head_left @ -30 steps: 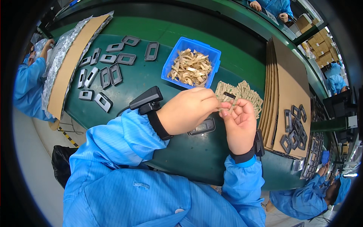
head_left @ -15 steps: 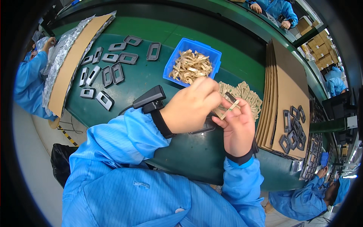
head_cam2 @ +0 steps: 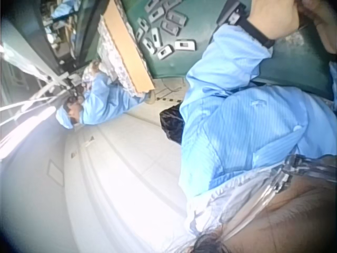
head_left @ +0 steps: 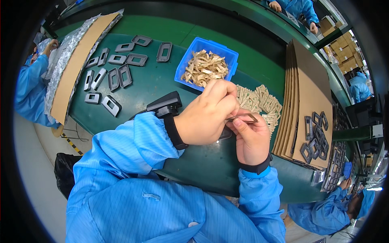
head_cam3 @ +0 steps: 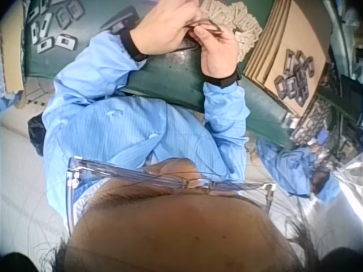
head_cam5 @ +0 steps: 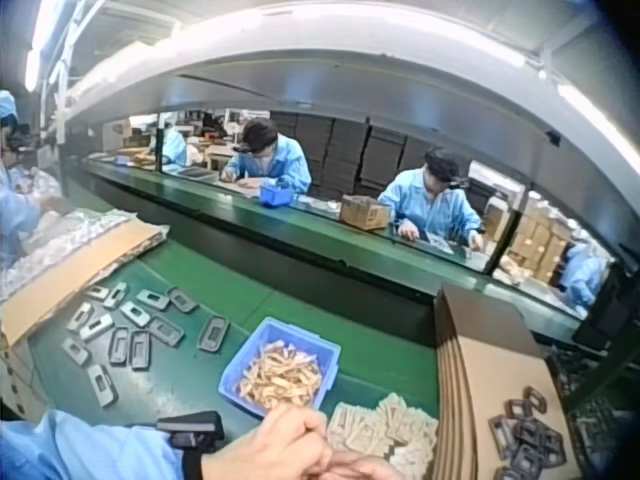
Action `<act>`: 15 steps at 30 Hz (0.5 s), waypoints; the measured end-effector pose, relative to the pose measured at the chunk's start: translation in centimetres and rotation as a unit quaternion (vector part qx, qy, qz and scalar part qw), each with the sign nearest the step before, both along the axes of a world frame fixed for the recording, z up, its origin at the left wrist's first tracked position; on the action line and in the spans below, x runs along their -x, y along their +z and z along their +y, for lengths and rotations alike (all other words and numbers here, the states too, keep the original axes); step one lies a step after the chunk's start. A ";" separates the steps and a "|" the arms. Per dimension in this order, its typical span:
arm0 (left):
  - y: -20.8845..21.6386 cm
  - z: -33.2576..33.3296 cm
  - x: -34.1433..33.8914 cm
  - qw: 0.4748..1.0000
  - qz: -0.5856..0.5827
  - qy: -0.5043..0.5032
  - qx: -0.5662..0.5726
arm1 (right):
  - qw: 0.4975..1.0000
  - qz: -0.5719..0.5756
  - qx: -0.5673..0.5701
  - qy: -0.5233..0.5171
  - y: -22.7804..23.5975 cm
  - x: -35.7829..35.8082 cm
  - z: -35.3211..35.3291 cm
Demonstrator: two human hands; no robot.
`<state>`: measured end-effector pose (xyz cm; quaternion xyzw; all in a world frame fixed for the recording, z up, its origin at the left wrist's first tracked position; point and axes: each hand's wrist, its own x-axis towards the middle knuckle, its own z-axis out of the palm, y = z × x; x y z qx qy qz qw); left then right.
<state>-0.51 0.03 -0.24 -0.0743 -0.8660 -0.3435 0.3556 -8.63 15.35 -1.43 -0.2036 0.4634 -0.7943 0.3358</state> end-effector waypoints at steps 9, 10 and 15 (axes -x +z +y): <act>1.9 -5.7 -0.1 0.964 -0.011 0.241 0.108 | 0.992 0.050 -0.027 -0.114 1.6 1.9 1.2; 1.4 -6.2 -0.1 0.968 -0.012 0.224 0.110 | 0.990 0.059 -0.015 -0.129 1.5 2.1 1.4; 0.6 -6.3 0.2 0.970 0.023 0.214 0.116 | 0.979 0.081 0.019 -0.187 1.3 2.0 0.8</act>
